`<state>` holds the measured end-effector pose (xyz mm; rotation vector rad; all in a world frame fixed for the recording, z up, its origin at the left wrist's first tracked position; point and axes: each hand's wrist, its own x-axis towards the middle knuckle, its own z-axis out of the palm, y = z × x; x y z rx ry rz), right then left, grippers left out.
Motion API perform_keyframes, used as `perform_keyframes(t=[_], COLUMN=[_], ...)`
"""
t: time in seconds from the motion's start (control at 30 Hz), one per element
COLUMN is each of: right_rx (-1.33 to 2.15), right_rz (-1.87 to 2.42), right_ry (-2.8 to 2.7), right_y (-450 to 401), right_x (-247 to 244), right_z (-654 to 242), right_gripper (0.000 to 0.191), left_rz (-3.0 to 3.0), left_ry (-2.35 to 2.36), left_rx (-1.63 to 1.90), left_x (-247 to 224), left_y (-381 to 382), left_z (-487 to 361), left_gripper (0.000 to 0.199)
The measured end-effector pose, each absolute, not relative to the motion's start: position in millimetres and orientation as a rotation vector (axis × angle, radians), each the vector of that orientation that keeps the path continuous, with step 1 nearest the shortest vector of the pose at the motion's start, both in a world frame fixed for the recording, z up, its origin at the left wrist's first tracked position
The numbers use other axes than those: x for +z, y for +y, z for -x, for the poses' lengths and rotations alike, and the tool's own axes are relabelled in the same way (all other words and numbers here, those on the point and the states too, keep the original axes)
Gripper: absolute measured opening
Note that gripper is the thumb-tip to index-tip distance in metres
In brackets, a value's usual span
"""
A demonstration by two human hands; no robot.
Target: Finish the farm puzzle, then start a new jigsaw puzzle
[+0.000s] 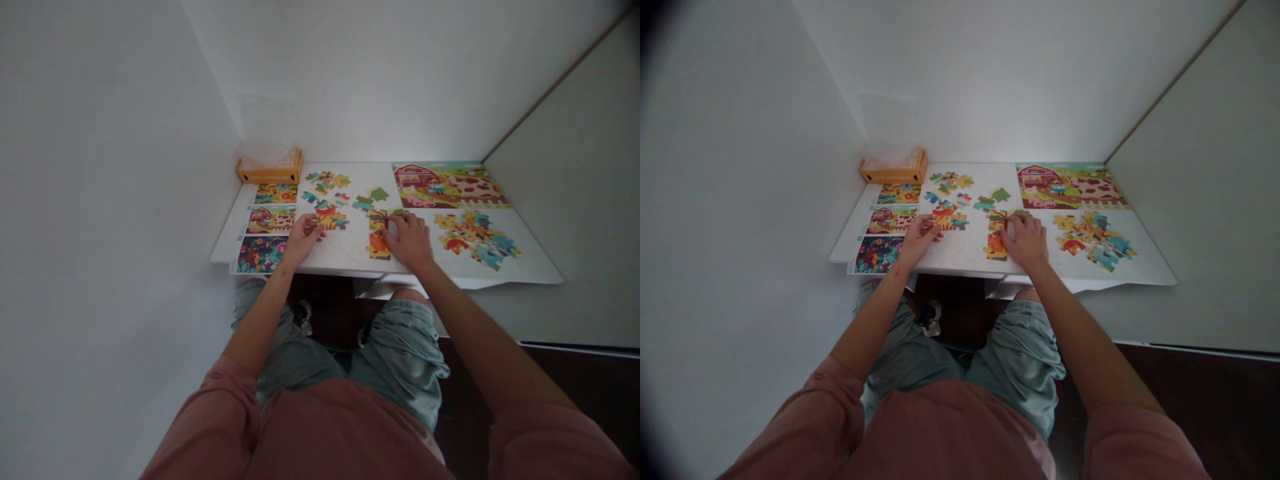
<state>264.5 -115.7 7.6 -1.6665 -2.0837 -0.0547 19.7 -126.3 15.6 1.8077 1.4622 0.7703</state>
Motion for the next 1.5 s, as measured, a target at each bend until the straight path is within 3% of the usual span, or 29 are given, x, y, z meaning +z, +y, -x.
perform_keyframes(t=[0.1, 0.27, 0.7, 0.93, 1.5], right_rx=[-0.058, -0.057, -0.051, 0.053, 0.109], right_rz=[1.661, 1.641, 1.655, 1.772, 1.777], right_ry=[-2.08, -2.088, -2.194, -2.213, -2.202], right_y=[-115, -115, -112, -114, -114], right_x=[7, 6, 4, 11, 13], right_z=[-264, -265, -273, -270, -270], right_gripper=[0.037, 0.036, 0.039, 0.039, 0.04], left_rz=[-1.718, -1.767, -2.029, -2.183, -2.362], left_ry=[1.473, 1.482, 1.265, 1.408, 1.507], left_rx=[1.009, 1.054, 0.797, 0.582, 0.56], left_x=[13, 12, 22, 11, 18], left_y=[-127, -130, -140, -139, -151], left_z=[-18, -20, -57, -73, -81], left_gripper=[0.035, 0.045, 0.043, 0.043, 0.038])
